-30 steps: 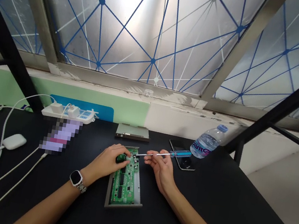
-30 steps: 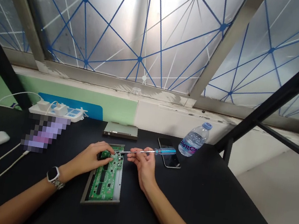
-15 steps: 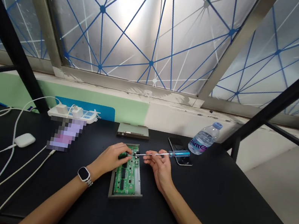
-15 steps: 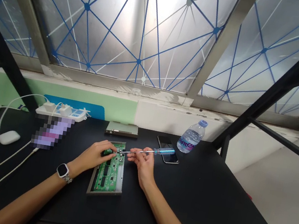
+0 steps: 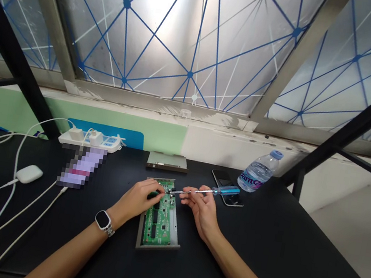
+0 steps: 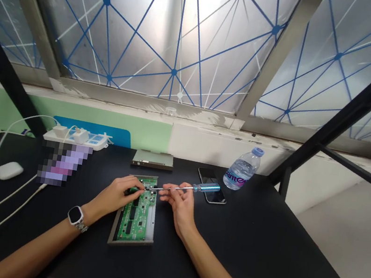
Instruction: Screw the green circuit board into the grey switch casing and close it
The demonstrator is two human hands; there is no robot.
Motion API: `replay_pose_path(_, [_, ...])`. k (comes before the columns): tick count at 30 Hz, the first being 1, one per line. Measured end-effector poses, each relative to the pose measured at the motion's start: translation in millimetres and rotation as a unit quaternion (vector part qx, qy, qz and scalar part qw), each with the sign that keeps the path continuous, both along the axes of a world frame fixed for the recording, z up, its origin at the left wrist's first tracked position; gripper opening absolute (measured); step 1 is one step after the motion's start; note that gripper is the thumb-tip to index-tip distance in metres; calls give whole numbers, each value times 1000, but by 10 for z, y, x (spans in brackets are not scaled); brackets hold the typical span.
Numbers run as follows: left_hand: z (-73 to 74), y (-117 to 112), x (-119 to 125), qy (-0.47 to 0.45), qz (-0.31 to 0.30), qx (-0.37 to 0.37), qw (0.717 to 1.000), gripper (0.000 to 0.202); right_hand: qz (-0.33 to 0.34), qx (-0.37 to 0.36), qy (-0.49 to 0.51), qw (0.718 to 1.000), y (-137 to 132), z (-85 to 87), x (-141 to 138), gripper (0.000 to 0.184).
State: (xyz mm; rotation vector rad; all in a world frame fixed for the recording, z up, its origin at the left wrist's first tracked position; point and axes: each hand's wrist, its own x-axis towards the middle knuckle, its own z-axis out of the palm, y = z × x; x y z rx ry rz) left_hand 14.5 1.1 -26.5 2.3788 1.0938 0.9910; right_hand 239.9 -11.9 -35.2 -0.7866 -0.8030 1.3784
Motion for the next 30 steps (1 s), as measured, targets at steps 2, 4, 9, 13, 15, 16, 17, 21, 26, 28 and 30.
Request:
replay_pose_path(2, [-2, -6, 1, -5, 1, -7, 1000, 10, 1, -1, -2, 1000, -6, 1, -1, 52])
replay_pose_path(4, [-10, -12, 1, -11, 1, -14, 1000, 10, 0, -5, -2, 1000, -19, 3, -2, 51])
replay_pose_path(9, [-49, -25, 9, -30, 2, -35, 999, 10, -8, -11, -9, 1000, -99, 2, 3, 51])
replay_pose_path(13, [-76, -40, 15, -36, 0, -57, 998, 8, -14, -21, -29, 999, -156, -6, 13, 50])
replay_pose_path(15, [-76, -46, 16, -36, -10, -71, 997, 8, -18, -24, -34, 999, -162, -10, 17, 50])
replay_pose_path(16, [-72, -46, 16, -38, -11, -77, 996, 8, -19, -25, -35, 999, -161, -12, 18, 50])
replay_pose_path(17, [-67, -46, 16, -40, -12, -82, 996, 9, -19, -26, -37, 999, -159, -12, 19, 51])
replay_pose_path(21, [-47, -37, 11, -48, -10, -93, 994, 10, -20, -38, -35, 998, -153, -8, 16, 53])
replay_pose_path(26, [-58, -25, -1, -44, -7, -98, 994, 9, -24, -42, -29, 998, -147, 10, -6, 54])
replay_pose_path(28, [-71, -25, -4, -47, -9, -94, 994, 9, -25, -44, -26, 998, -143, 14, -14, 56])
replay_pose_path(30, [-85, -29, -5, -51, -12, -91, 995, 9, -22, -46, -24, 998, -140, 13, -16, 56])
